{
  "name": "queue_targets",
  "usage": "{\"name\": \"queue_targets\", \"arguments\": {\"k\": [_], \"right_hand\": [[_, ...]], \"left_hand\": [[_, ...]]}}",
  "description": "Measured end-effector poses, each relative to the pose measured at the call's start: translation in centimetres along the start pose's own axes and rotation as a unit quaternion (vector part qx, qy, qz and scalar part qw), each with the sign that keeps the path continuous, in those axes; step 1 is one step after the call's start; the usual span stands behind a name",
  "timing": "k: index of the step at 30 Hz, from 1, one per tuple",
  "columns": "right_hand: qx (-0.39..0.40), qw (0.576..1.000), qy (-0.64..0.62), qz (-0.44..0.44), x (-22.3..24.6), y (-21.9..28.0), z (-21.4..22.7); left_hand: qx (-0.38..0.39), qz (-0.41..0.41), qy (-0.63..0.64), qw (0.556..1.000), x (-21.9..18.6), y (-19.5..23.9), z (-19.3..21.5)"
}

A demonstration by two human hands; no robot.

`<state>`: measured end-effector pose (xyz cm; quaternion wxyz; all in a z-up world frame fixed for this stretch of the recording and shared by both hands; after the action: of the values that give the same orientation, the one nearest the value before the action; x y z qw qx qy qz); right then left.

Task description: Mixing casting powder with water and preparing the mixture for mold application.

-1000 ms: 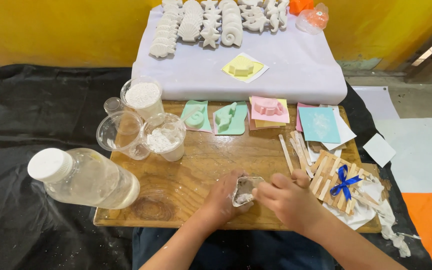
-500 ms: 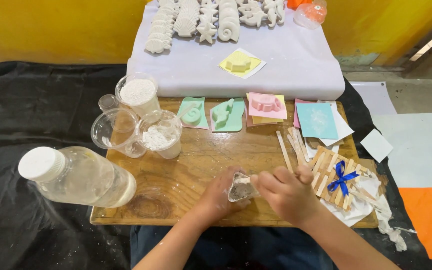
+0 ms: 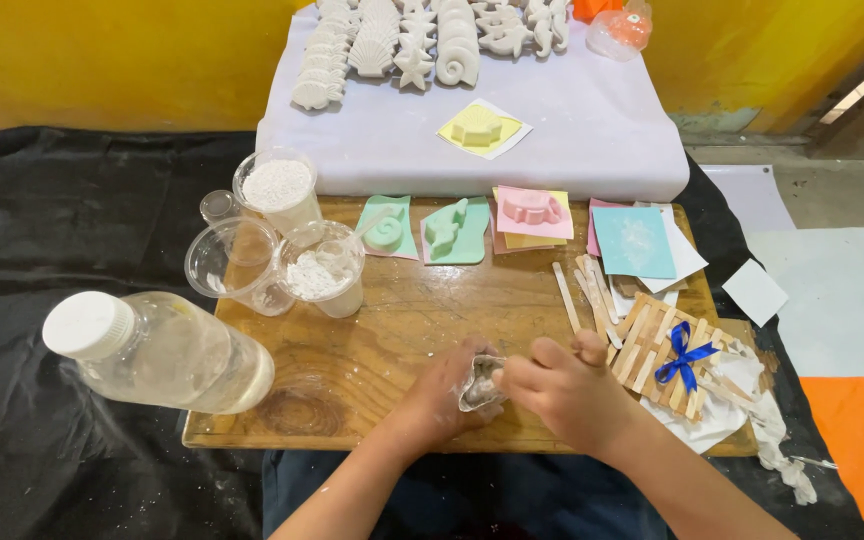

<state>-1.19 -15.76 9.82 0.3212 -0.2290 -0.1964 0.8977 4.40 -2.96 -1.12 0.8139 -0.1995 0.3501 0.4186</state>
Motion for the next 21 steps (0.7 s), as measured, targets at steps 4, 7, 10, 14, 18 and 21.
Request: {"name": "queue_targets", "arguments": {"k": [4, 7, 10, 14, 18, 21], "right_hand": [[-0.044, 0.997, 0.063, -0.012, 0.1, -1.1, 0.9], [-0.056, 0.992, 0.103, 0.054, 0.9, -1.4, 1.1], [-0.024, 0.982, 0.133, 0.130, 1.3, -0.9, 1.0], [0.048, 0.980, 0.129, 0.142, 1.3, -1.1, 0.5], [0.135, 0.983, 0.035, 0.119, 1.0, 0.2, -0.9], [0.084, 0.996, -0.007, 0.040, 0.2, 0.0, 0.6]], "left_hand": [[-0.011, -0.004, 0.007, 1.000, 0.0, -0.3, -0.1], [-0.028, -0.015, 0.015, 0.999, -0.7, -0.5, 0.5], [-0.036, -0.032, 0.023, 0.999, -0.9, -0.1, 0.4], [-0.121, -0.150, 0.008, 0.981, 0.1, 0.6, -1.0], [-0.187, -0.226, -0.019, 0.956, -1.4, 1.5, -0.1], [-0.174, -0.238, -0.001, 0.956, -1.3, 1.3, -0.2]]}}
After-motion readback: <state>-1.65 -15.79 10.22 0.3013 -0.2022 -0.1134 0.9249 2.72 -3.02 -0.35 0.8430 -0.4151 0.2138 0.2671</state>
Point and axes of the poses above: each hand's wrist, its own y-axis away from the middle knuckle, its own z-axis out of the back of the hand, x = y × z, the point moved 6 cm from there along -y, towards the middle knuckle, and after that the axes turned 8 degrees about -y, right-handed, at the moved point
